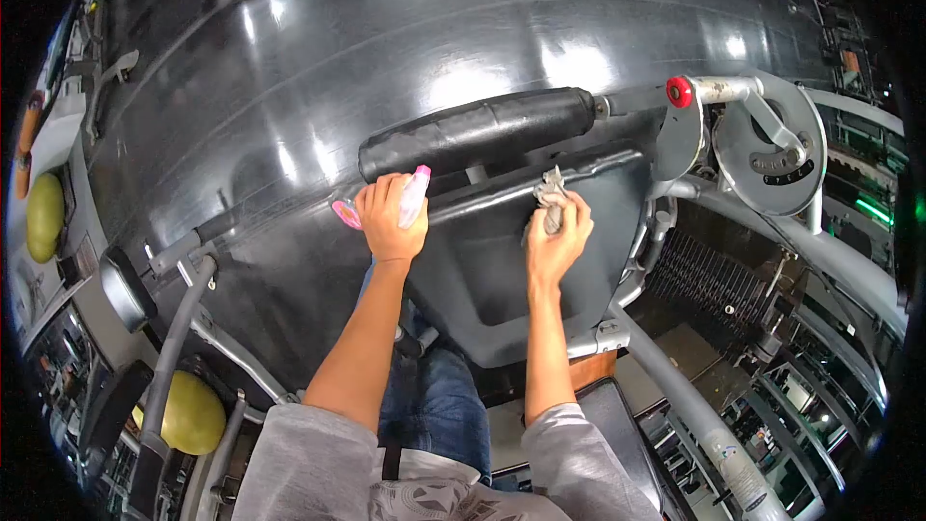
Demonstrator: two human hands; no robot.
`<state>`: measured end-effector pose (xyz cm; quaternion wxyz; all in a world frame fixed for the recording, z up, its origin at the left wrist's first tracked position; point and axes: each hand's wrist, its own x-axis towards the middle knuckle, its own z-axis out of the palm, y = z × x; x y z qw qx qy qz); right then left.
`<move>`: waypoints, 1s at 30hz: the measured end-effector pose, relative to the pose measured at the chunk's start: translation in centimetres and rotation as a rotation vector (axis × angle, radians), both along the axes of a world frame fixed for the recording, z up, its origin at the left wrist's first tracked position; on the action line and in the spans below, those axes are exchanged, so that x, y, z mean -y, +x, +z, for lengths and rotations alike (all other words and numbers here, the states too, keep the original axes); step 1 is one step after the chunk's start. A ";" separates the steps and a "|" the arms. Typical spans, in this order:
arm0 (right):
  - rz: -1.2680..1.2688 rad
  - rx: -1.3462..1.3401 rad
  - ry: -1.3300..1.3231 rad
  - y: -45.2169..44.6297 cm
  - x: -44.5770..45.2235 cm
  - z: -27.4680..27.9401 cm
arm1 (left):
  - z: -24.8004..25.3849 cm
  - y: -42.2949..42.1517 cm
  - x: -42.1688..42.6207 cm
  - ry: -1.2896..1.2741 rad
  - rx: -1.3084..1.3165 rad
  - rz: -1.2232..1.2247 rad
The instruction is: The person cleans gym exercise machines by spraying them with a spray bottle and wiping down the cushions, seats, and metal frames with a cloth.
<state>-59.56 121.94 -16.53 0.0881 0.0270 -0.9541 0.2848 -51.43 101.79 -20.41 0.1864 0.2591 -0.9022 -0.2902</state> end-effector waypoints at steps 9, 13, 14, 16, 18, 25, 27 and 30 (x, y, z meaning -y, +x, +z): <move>0.489 0.230 -0.077 8.4 5.3 1.5 | -0.1 -0.1 0.2 0.051 0.038 0.050; 0.348 0.067 -0.048 5.8 1.7 0.3 | 0.1 0.0 0.2 0.133 -0.037 0.056; 0.248 0.019 -0.049 4.8 1.0 0.3 | 0.3 0.1 0.3 0.171 -0.077 0.063; 0.089 -0.052 -0.008 3.4 0.3 0.0 | 0.2 0.1 0.4 0.203 -0.088 0.079; 0.064 0.007 -0.023 3.6 1.2 0.5 | 0.0 0.2 0.4 0.198 -0.157 0.098; 0.561 0.169 -0.014 8.9 7.2 2.0 | 0.2 1.5 1.7 0.357 -0.244 0.205; 0.655 0.233 0.082 8.5 7.9 2.7 | -0.3 2.7 3.4 0.427 -0.262 0.224; 0.516 0.112 0.129 4.6 7.4 3.2 | 0.7 5.3 6.2 0.547 -0.157 0.251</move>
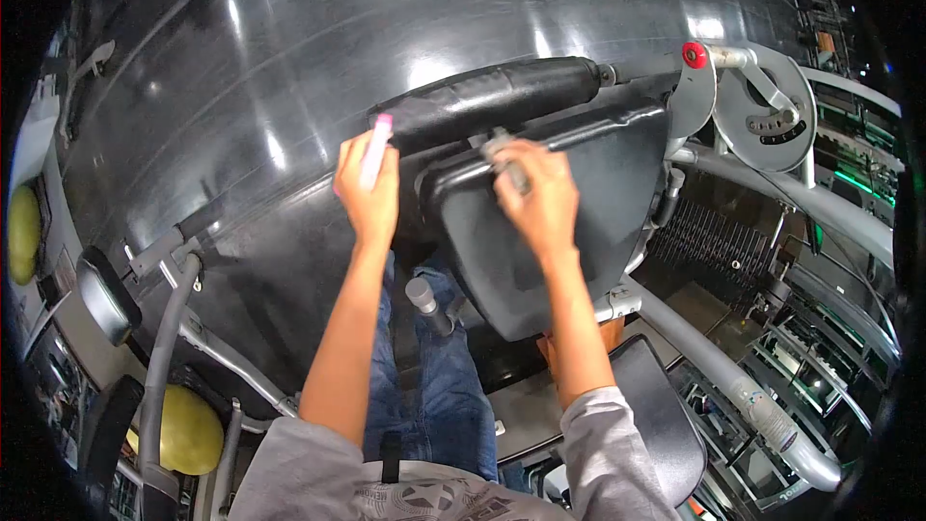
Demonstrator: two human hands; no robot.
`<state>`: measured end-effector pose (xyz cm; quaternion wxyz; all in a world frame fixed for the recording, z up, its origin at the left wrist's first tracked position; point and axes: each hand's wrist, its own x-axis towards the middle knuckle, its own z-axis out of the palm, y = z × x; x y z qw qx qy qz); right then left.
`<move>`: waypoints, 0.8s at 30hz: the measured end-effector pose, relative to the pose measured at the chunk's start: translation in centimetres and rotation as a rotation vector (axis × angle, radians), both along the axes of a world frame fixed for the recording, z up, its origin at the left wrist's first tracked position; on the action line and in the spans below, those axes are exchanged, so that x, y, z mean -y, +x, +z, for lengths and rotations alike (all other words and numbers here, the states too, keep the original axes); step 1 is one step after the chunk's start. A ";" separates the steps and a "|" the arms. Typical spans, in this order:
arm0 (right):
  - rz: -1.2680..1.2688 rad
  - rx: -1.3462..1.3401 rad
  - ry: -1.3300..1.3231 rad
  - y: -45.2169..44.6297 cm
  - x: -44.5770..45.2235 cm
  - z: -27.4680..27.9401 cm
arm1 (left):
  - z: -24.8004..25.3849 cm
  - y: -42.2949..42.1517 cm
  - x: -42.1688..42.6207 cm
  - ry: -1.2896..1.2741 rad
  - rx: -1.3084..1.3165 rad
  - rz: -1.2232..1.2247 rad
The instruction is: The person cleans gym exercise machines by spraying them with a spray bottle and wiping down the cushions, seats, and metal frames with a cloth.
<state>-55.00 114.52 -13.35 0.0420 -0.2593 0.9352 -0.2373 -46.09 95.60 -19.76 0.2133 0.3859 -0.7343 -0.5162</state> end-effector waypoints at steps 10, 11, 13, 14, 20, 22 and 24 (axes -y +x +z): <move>0.116 0.274 0.556 -5.4 6.8 0.1 | -1.6 7.4 2.8 0.403 -0.003 0.001; 0.149 0.264 0.566 -4.6 7.9 -0.2 | -1.5 7.6 2.4 0.462 -0.012 0.023; 0.219 0.264 0.581 -3.6 9.0 -0.5 | -2.4 7.9 1.8 0.480 -0.020 0.039; 0.258 0.269 0.587 -3.3 9.1 -0.5 | -2.7 8.1 1.5 0.521 -0.009 0.053; 0.048 0.463 0.503 -8.1 4.4 0.7 | -1.9 9.1 1.4 0.610 0.056 0.008; -0.019 0.523 0.559 -9.1 4.7 1.1 | -2.0 9.7 2.0 0.541 0.086 0.000; 0.084 0.413 0.588 -8.5 5.5 -0.3 | -2.2 10.2 2.4 0.525 0.093 0.015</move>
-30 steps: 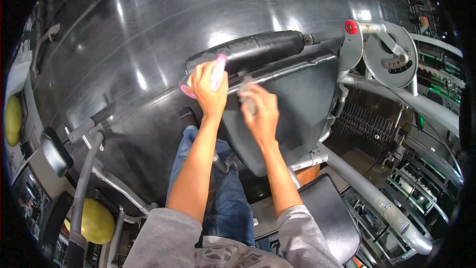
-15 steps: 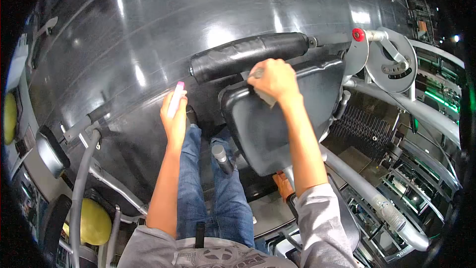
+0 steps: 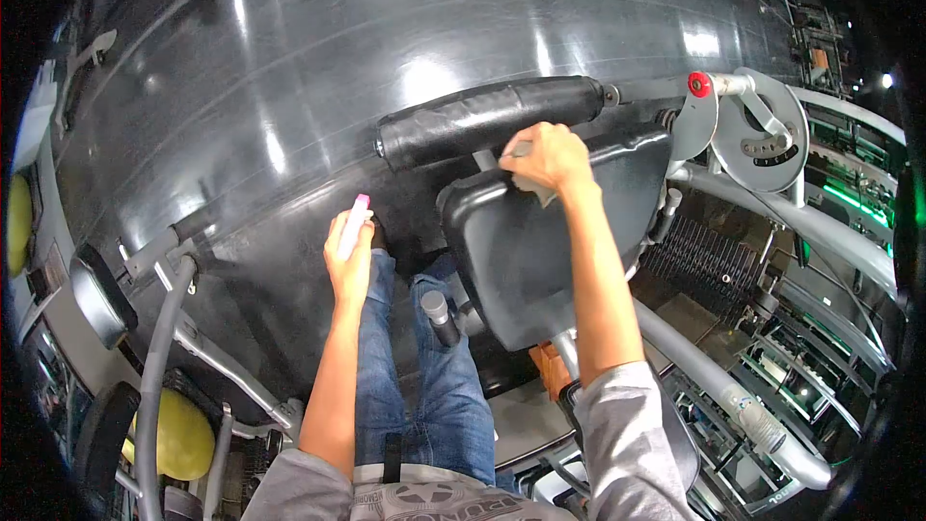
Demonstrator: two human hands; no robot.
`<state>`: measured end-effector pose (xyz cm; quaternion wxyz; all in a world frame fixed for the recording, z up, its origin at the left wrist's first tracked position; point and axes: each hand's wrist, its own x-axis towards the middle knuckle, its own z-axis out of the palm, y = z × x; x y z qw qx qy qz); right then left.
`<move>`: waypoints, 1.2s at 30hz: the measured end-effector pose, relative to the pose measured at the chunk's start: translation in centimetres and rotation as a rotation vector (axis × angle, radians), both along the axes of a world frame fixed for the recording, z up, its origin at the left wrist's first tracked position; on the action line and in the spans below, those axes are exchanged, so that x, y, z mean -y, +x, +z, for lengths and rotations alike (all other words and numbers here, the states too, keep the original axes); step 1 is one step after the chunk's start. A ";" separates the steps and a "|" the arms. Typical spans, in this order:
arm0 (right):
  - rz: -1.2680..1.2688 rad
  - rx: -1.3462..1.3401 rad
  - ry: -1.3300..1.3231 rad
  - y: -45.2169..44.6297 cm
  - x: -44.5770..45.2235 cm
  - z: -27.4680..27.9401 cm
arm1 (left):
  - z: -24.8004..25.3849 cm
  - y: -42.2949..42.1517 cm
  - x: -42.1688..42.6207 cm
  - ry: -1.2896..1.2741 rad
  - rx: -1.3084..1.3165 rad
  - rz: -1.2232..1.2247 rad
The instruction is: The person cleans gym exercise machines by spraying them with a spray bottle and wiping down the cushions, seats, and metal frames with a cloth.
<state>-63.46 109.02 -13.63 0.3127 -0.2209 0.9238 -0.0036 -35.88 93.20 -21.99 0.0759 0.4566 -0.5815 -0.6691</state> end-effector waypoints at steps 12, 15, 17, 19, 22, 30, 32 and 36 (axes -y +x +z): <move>0.681 -0.145 0.112 10.0 8.7 -2.4 | -0.3 1.4 -1.3 -0.054 0.081 -0.025; 0.848 -0.184 0.116 12.3 8.5 -2.9 | 0.8 1.3 -1.5 -0.248 0.023 -0.139; 0.879 -0.213 0.164 14.8 7.0 -1.9 | 0.7 1.4 -1.3 -0.265 0.006 -0.135; 0.925 -0.232 0.144 16.9 4.4 -1.2 | 0.5 1.7 -1.1 -0.277 -0.012 -0.132; 0.945 -0.217 -0.133 16.7 -1.0 -0.7 | -0.2 2.2 -1.0 -0.275 -0.011 -0.111; 0.415 -0.365 -0.411 12.0 -6.3 0.9 | 1.2 2.2 -2.0 -0.492 -0.019 -0.273; 0.262 -0.381 -0.462 12.0 -5.4 0.5 | 1.5 1.9 -3.0 -0.564 -0.044 -0.321; -0.186 -0.487 -0.634 15.1 -2.9 -0.7 | 2.4 1.0 -5.2 -0.568 -0.078 -0.345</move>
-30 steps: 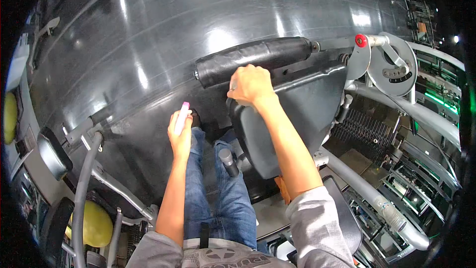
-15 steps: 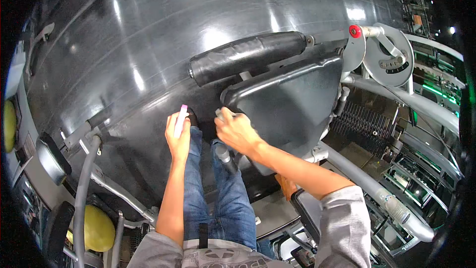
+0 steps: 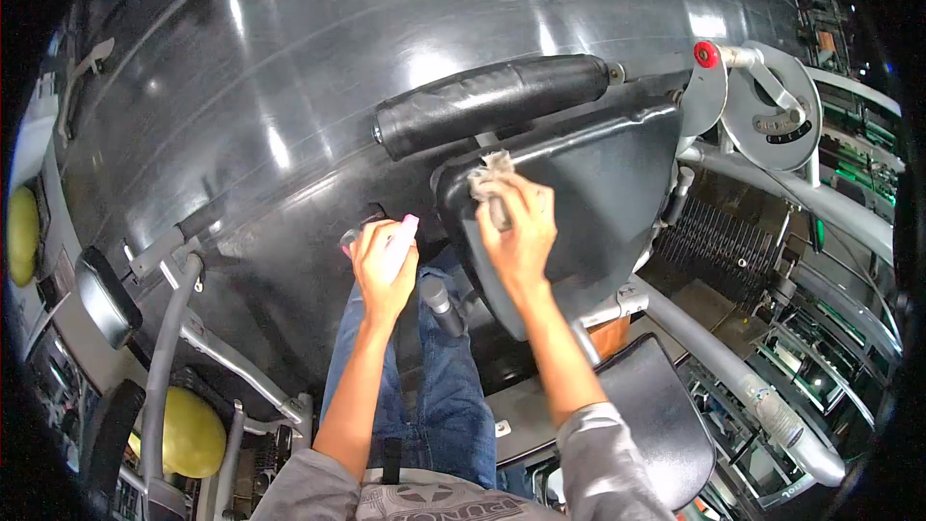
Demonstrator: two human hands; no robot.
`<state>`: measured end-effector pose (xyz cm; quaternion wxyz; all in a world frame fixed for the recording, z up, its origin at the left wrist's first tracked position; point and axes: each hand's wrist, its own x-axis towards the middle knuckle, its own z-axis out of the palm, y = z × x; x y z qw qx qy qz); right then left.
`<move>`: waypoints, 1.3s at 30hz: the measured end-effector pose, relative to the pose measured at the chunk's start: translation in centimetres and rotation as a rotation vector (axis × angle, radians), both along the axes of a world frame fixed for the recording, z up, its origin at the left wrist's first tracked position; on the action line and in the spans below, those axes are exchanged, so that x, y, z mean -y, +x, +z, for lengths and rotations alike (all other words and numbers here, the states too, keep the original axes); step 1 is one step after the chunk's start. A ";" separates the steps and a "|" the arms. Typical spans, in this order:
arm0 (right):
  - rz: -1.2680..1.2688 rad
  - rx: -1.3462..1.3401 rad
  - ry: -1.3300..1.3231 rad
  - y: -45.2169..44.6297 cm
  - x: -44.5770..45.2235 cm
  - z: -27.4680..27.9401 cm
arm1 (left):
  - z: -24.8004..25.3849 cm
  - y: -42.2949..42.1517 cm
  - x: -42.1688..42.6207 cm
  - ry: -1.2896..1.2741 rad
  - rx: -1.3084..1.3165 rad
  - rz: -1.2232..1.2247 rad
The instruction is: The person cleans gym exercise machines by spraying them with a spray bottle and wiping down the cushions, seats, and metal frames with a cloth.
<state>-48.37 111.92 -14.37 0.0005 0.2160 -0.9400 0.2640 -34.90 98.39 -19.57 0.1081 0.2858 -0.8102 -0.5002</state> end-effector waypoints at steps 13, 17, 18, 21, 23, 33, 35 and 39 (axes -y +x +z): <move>0.073 0.114 0.093 1.8 -7.0 -0.9 | -1.7 -2.2 -6.9 -0.089 -0.037 0.285; -0.073 -0.003 -0.058 1.1 -4.3 -1.2 | -1.7 -2.4 -7.5 -0.083 -0.048 0.324; -0.084 -0.002 -0.066 1.1 -3.5 -1.3 | -1.6 -2.4 -7.4 -0.063 -0.051 0.365; 0.047 -0.027 -0.093 0.7 -0.4 -0.7 | -2.2 -1.7 -6.3 -0.053 -0.119 0.409; 0.171 -0.021 -0.064 0.4 0.7 -0.4 | -2.7 -1.2 -5.2 -0.041 -0.140 0.479; 0.599 -0.032 0.628 2.3 5.4 -0.6 | -1.0 0.6 -0.2 0.190 -0.159 0.635; 0.662 -0.070 0.704 3.6 5.0 -1.4 | -1.0 1.0 0.2 0.241 -0.173 0.632; 0.805 -0.073 0.879 5.8 3.6 -1.7 | -1.3 1.5 0.6 0.222 -0.167 0.592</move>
